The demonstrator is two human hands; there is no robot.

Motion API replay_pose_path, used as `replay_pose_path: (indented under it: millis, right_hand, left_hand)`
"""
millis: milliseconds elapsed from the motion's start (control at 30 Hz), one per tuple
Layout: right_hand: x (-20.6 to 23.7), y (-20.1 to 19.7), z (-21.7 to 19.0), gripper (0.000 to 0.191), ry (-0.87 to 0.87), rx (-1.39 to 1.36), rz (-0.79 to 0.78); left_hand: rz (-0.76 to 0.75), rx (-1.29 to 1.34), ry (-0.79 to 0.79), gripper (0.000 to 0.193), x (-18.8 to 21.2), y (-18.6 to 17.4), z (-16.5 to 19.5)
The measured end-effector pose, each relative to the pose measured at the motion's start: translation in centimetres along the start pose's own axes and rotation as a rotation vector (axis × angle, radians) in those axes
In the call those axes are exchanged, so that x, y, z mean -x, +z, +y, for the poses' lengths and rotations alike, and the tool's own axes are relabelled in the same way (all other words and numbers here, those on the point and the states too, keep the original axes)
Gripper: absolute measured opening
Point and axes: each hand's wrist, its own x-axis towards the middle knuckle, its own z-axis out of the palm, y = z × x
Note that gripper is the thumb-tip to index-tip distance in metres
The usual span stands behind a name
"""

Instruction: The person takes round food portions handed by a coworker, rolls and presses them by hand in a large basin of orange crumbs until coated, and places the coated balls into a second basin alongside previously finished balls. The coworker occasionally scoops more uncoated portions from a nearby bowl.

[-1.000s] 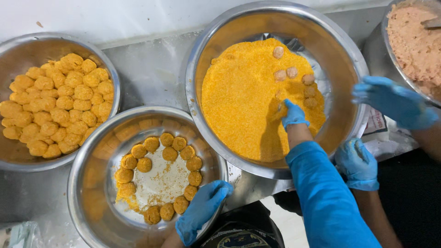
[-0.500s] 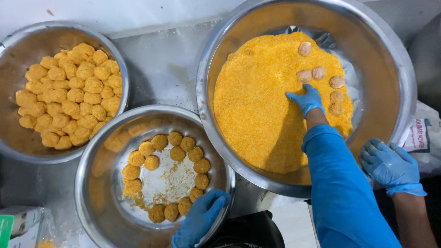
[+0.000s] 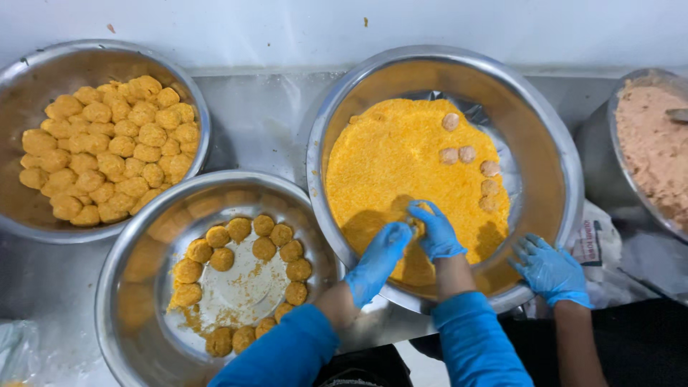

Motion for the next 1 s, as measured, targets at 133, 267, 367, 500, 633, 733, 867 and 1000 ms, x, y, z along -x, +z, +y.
replay_pose_path:
  millis: [133, 267, 367, 500, 633, 733, 867, 1000]
  right_hand:
    - [3.5, 2.6, -0.3, 0.018, -0.190, 0.062, 0.078]
    - [5.0, 4.0, 0.1, 0.019, -0.371, 0.139, 0.105]
    - [4.9, 3.8, 0.5, 0.044, -0.438, 0.195, 0.093]
    - [3.8, 3.1, 0.9, 0.040, -0.557, 0.611, 0.232]
    - [2.8, 3.8, 2.4, 0.059, -0.285, 1.405, 0.347]
    - [2.3, 3.9, 2.7, 0.077, 0.008, 1.165, 0.258]
    - [3.0, 2.2, 2.5, 0.070, 0.183, 0.236, 0.206]
    - [4.8, 2.3, 1.5, 0.060, 0.049, -0.178, 0.021]
  left_hand:
    - [0.165, 0.332, -0.256, 0.057, -6.3, 1.3, -3.3]
    - [0.090, 0.755, -0.358, 0.061, -8.0, 0.9, -5.1]
    - [0.019, 0.842, -0.312, 0.055, -8.1, 0.5, -5.0]
    - [0.204, 0.685, -0.189, 0.034, -8.0, -0.3, -4.4]
    - [0.192, 0.626, -0.025, 0.033, -7.9, -1.7, -3.6]
    - [0.224, 0.651, -0.074, 0.048, -7.9, -3.0, -3.4]
    - [0.219, 0.846, -0.137, 0.080, -8.2, -3.7, -3.6]
    - [0.208, 0.857, -0.177, 0.084, -7.8, -3.2, -4.0]
